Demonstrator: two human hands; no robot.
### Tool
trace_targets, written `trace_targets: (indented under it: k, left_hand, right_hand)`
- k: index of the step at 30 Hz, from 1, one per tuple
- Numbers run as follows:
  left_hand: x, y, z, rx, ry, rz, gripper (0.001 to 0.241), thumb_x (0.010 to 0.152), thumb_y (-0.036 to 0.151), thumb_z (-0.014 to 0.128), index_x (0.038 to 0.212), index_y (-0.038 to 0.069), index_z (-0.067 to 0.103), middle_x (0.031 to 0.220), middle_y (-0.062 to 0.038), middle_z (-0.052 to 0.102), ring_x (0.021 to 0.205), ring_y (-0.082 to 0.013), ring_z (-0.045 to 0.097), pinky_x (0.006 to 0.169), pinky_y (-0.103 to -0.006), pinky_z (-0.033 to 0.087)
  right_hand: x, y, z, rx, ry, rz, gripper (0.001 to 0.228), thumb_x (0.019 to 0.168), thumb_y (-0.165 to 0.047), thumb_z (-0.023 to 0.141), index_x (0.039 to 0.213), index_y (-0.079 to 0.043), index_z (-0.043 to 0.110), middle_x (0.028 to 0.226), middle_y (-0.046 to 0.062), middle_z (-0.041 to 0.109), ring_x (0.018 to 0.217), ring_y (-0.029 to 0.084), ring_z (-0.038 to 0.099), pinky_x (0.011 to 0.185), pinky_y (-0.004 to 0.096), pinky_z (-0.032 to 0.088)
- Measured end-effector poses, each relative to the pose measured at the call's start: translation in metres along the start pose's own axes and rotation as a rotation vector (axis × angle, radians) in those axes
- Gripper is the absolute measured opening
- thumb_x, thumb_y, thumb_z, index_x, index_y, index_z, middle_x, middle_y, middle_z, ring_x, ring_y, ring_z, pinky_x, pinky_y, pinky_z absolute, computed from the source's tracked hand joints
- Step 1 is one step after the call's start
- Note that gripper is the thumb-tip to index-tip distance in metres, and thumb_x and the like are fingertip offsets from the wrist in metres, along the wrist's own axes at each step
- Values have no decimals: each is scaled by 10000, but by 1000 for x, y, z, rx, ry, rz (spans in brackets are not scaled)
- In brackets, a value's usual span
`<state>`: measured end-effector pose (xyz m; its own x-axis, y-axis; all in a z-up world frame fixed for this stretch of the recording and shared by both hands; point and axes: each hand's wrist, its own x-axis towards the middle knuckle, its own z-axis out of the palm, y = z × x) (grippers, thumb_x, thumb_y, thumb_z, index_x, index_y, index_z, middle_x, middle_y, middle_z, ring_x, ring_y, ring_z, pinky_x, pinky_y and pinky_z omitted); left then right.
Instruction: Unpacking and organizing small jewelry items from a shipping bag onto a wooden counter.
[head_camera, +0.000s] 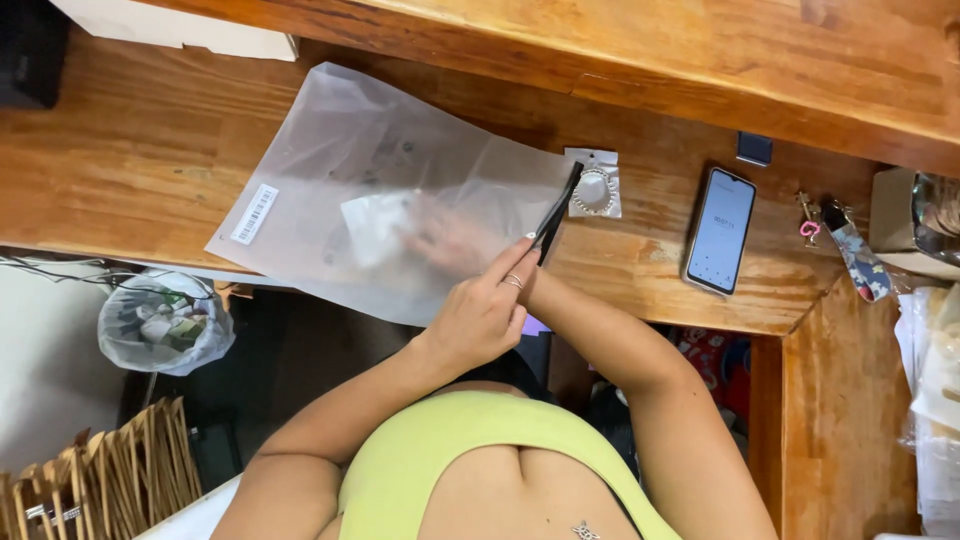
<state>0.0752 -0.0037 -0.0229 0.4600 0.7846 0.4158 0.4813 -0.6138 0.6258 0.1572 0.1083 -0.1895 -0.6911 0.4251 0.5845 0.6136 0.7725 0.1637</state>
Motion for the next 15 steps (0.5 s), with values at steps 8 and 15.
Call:
trace_targets:
  k: [8, 15]
  left_hand:
    - [7, -9, -7, 44, 72, -74, 669, 762, 64, 531, 1431, 81, 551, 1501, -68, 509, 1059, -346, 709, 787, -430, 624]
    - [7, -9, -23, 166, 146, -100, 668, 755, 61, 519, 1421, 76, 558, 1474, -85, 520, 967, -327, 740, 722, -398, 634]
  right_hand:
    - [-2, 36, -26, 207, -3, -80, 181, 1020, -224, 632, 1187, -202, 698, 1139, 141, 659, 1192, 429, 590, 976, 493, 530]
    - [-61, 59, -70, 248, -65, 109, 131, 996, -231, 580, 906, -206, 671, 851, -4, 586, 832, 262, 628, 744, 393, 545]
